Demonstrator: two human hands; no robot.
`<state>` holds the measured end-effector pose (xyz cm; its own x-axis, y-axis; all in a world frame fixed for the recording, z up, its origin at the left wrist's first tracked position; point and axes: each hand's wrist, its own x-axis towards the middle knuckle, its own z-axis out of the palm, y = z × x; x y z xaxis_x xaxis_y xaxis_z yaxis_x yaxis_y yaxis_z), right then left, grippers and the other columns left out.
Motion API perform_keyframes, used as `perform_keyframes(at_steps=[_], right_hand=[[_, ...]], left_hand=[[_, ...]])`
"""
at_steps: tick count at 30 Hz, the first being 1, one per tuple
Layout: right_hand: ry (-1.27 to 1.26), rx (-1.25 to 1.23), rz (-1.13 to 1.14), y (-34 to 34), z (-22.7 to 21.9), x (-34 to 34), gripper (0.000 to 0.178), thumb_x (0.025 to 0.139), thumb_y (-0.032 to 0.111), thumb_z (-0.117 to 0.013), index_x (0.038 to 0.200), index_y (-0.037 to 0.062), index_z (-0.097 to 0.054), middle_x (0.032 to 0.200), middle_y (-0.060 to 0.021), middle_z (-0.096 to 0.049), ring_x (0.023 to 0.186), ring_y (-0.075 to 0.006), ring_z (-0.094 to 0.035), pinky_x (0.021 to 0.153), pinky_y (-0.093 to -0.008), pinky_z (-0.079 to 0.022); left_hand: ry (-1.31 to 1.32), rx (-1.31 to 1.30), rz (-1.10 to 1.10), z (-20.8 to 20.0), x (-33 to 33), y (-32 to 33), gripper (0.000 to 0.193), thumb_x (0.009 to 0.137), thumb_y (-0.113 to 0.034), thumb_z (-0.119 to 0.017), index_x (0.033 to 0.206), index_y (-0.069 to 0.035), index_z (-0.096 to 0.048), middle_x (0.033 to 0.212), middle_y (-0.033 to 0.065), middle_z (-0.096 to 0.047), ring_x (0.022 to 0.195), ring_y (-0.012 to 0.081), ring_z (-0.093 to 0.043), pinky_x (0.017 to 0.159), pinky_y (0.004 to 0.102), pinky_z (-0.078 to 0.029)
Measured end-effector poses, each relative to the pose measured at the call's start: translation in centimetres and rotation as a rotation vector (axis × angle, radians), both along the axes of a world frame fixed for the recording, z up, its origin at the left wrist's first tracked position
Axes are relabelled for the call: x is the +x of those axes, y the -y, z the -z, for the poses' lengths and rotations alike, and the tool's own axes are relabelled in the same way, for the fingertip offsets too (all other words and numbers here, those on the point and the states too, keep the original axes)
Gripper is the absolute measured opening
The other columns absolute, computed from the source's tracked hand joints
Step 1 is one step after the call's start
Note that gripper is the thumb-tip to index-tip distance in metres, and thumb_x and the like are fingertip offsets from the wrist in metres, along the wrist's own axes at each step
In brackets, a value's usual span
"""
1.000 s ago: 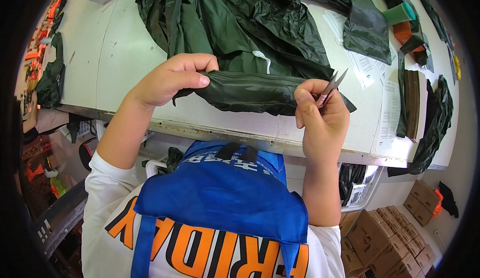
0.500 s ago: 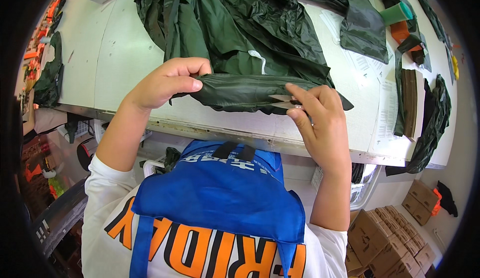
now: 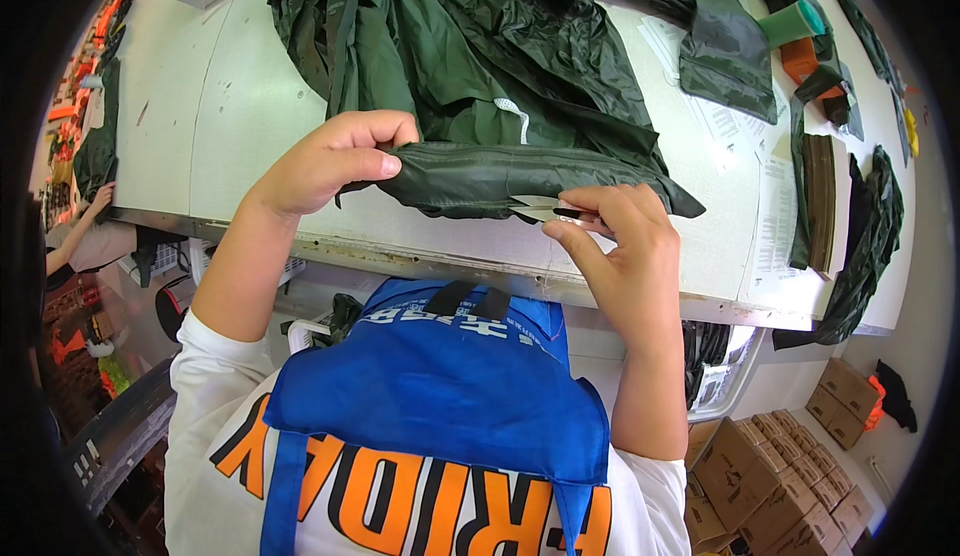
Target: The person folds a dark green garment on a white table, then uses a small blade to cut a tag or thread from the garment. They continue to unfold, smooth, and refold the garment, handling it repeatedly.
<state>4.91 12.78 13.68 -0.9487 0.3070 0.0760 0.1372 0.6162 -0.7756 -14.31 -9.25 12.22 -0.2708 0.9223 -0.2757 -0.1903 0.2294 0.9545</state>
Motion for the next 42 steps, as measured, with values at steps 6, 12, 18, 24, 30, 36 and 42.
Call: perform_keyframes(at_steps=[6,12,18,24,30,36,42], right_hand=[[0.041,-0.002,-0.012,0.1,-0.1,-0.3,0.016,0.073,0.01,-0.075,0.085,0.0015,-0.067,0.08,-0.0078,-0.064,0.074,-0.0179,-0.058,0.066,-0.0273,-0.049],[0.008,-0.455,0.164,-0.4,1.2,-0.3,0.033,0.074,0.012,-0.076,0.102,0.0012,-0.064,0.086,-0.0038,-0.063,0.081,-0.0108,-0.057,0.07,-0.0247,-0.047],[0.277,-0.42,-0.125,-0.1,0.2,-4.5,0.062,0.065,0.015,-0.082,0.121,0.0014,-0.058,0.104,-0.0109,-0.066,0.082,-0.0112,-0.06,0.074,-0.0268,-0.048],[0.064,-0.21,-0.217,-2.6,1.3,-4.0,0.021,0.062,-0.003,-0.074,0.08,-0.0023,-0.064,0.073,-0.0055,-0.058,0.065,-0.0138,-0.054,0.059,-0.0251,-0.042],[-0.225,-0.013,-0.238,-1.4,1.0,-2.3,0.025,0.058,-0.01,-0.072,0.081,-0.002,-0.064,0.071,-0.0088,-0.056,0.062,-0.0179,-0.057,0.052,-0.0298,-0.048],[-0.399,0.262,-0.204,-0.5,1.3,-1.3,0.028,0.053,0.001,-0.08,0.076,0.0022,-0.064,0.069,-0.0067,-0.057,0.058,-0.0196,-0.056,0.049,-0.0294,-0.044],[-0.364,0.223,-0.202,-0.1,1.5,-0.5,0.026,0.057,0.007,-0.08,0.077,0.0023,-0.065,0.071,-0.0076,-0.06,0.058,-0.0205,-0.056,0.051,-0.0297,-0.043]], left_hand=[[0.002,-0.012,0.013,-0.1,-0.1,-0.1,0.013,0.086,-0.014,-0.053,0.078,-0.006,-0.046,0.069,-0.0078,-0.035,0.066,0.0034,-0.03,0.057,0.0214,-0.027],[0.032,-0.041,0.057,-0.4,-0.9,-0.4,0.013,0.085,-0.016,-0.056,0.081,-0.005,-0.05,0.072,-0.0064,-0.043,0.067,0.0035,-0.035,0.059,0.0209,-0.03],[0.166,-0.076,0.118,-1.4,-1.1,-1.6,0.019,0.084,-0.017,-0.062,0.091,-0.001,-0.055,0.081,-0.0033,-0.055,0.075,0.0038,-0.048,0.069,0.0198,-0.039],[-0.739,-0.229,0.109,-2.3,-2.2,0.0,0.053,0.069,-0.013,-0.077,0.117,-0.006,-0.056,0.094,0.0039,-0.063,0.088,0.0108,-0.057,0.077,0.0263,-0.047],[-0.207,-0.106,-0.016,-3.7,-2.5,1.2,0.05,0.065,-0.005,-0.075,0.111,-0.007,-0.056,0.103,0.0027,-0.057,0.097,0.0088,-0.052,0.082,0.0238,-0.044],[-0.018,0.233,-0.258,-3.7,-1.2,1.4,0.046,0.067,0.001,-0.069,0.111,-0.006,-0.056,0.107,0.0,-0.053,0.104,0.0099,-0.051,0.089,0.0232,-0.042],[-0.07,0.239,-0.162,-3.1,-1.4,2.2,0.037,0.073,0.006,-0.06,0.11,-0.002,-0.058,0.11,0.0037,-0.057,0.103,0.0107,-0.054,0.09,0.0249,-0.044]])
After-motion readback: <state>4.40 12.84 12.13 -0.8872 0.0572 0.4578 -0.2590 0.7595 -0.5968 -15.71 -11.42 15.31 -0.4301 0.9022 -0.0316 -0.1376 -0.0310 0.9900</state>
